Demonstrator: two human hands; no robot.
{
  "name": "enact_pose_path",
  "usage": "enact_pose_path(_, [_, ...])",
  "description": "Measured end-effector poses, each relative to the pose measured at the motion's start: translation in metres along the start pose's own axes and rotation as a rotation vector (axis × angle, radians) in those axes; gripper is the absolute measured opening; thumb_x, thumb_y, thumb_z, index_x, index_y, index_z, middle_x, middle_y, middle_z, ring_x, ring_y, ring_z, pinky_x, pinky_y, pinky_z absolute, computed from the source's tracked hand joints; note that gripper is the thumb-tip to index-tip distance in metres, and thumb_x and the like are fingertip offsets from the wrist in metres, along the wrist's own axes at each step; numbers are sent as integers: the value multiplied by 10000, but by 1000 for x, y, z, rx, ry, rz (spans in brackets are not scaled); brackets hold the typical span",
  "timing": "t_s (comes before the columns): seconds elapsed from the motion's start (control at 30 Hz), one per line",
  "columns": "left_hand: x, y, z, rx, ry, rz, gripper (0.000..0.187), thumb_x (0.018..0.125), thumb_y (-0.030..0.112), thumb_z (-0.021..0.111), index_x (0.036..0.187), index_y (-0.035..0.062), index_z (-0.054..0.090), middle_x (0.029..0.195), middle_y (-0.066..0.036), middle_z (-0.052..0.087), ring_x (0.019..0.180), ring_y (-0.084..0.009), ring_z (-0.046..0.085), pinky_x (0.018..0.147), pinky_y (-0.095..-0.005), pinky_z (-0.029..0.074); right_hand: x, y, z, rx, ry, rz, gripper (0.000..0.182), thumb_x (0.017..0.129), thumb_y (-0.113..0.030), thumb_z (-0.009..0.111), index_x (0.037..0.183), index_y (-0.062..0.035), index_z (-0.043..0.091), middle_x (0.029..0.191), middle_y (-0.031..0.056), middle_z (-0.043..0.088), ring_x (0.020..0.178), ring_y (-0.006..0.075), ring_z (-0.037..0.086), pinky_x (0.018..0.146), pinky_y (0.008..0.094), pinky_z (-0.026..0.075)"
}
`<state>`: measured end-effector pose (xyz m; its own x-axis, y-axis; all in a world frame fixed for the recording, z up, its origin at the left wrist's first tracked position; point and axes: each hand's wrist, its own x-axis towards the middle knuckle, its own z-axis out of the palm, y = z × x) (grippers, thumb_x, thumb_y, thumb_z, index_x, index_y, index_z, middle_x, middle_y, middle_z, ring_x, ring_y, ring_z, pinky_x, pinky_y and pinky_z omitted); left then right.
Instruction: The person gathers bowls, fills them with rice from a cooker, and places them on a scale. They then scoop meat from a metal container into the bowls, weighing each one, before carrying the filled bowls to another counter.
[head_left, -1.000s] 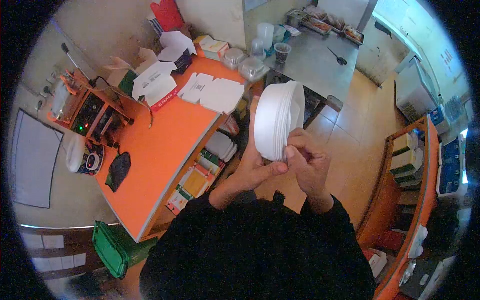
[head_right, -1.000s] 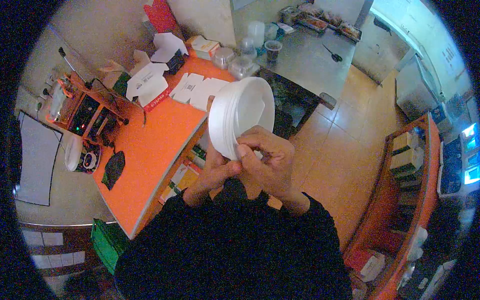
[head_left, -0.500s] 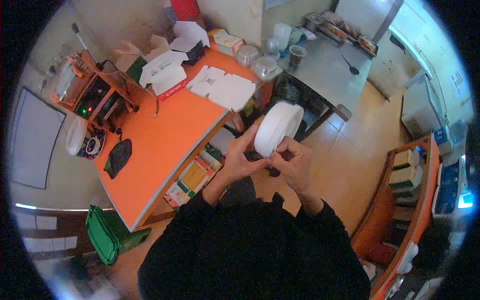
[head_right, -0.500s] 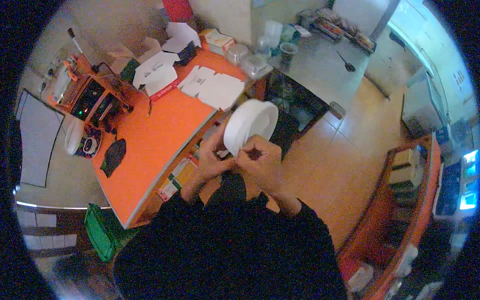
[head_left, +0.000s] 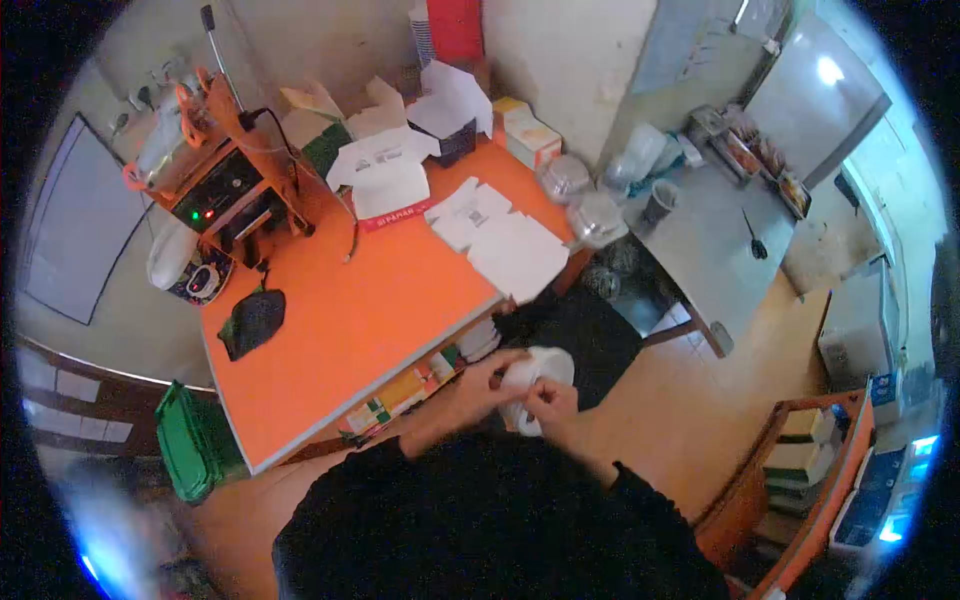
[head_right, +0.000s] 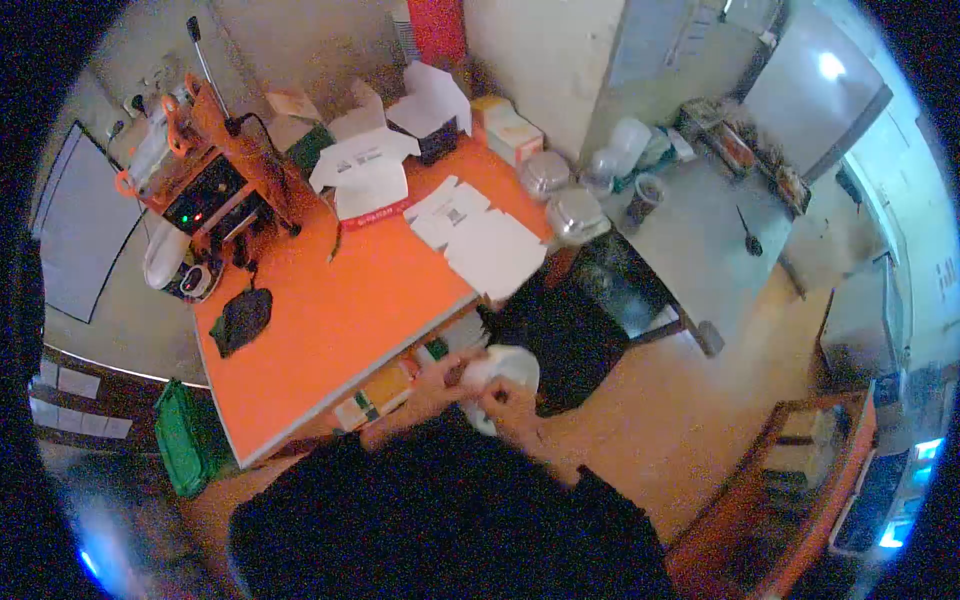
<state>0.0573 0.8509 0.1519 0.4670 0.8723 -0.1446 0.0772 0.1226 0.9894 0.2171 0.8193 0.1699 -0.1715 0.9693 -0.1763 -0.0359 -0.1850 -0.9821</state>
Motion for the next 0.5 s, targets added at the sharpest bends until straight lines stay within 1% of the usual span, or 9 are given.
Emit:
enact_pose_path(0.07, [8, -11, -6, 26, -25, -3, 504, 709, 172, 613, 1144, 30, 401, 1095, -76, 463, 971, -176, 459, 829, -289, 383, 6, 18, 1, 136, -9, 166, 149, 743, -85, 552, 621, -35, 481, 570, 18, 487, 461, 64, 442, 408, 207, 363])
enact_pose_path(0.13, [21, -2, -11, 34, 73, 62, 439, 700, 167, 594, 1106, 63, 462, 1046, -29, 512, 884, -163, 511, 763, -272, 423, 29, 24, -5, 154, 2, 144, 147, 749, -90, 548, 636, -39, 468, 556, 20, 477, 434, 75, 428, 386, 212, 360])
enact_pose_path(0.17, [30, -20, -17, 33, 101, 52, 428, 700, 100, 549, 1115, 68, 453, 1033, -69, 523, 900, -164, 506, 767, -272, 426, 35, 25, -7, 168, 9, 137, 147, 752, -92, 546, 643, -41, 461, 549, 21, 472, 421, 81, 421, 375, 214, 358])
enact_pose_path(0.27, [48, -104, -73, -88, 226, -18, 433, 707, 73, 520, 1130, 58, 433, 980, -97, 535, 883, -162, 510, 751, -283, 436, 49, -15, -27, -54, 80, -203, 104, 752, -70, 529, 694, -52, 445, 601, 29, 487, 470, 107, 454, 421, 236, 400])
enact_pose_path(0.3, [46, -77, -86, -246, 275, -78, 431, 715, 69, 504, 1138, 50, 422, 954, -98, 535, 852, -161, 517, 725, -290, 444, 50, -46, -35, -48, 67, -35, 87, 746, -55, 525, 717, -55, 442, 649, 35, 500, 541, 121, 475, 486, 254, 416])
enact_pose_path(0.33, [37, -46, -97, -405, 326, -146, 430, 723, 65, 488, 1145, 43, 411, 928, -98, 534, 821, -159, 523, 699, -297, 452, 52, -65, -35, 40, 98, 7, 87, 739, -47, 525, 727, -58, 440, 690, 40, 507, 608, 132, 486, 546, 273, 421])
enact_pose_path(0.37, [46, -34, -119, -322, 358, -101, 423, 735, 84, 487, 1147, 38, 405, 900, -80, 534, 775, -148, 525, 657, -288, 455, 55, -84, -35, 129, 132, 46, 91, 731, -39, 526, 737, -60, 437, 732, 45, 515, 676, 143, 497, 606, 292, 426])
enact_pose_path(0.43, [77, 30, -175, -172, 459, -80, 421, 755, 138, 498, 1155, 49, 402, 830, -23, 516, 670, -103, 509, 559, -235, 443, 76, -99, -36, 353, 201, -116, 103, 718, -40, 535, 733, -62, 436, 772, 48, 517, 748, 152, 494, 668, 311, 416])
enact_pose_path(0.5, [125, 75, -235, -155, 711, 274, 399, 776, 145, 497, 1159, 77, 408, 726, 28, 449, 586, -62, 448, 521, -199, 427, 106, -114, -47, 472, 192, -269, 112, 706, -44, 544, 728, -63, 436, 782, 48, 517, 763, 151, 489, 680, 308, 408])
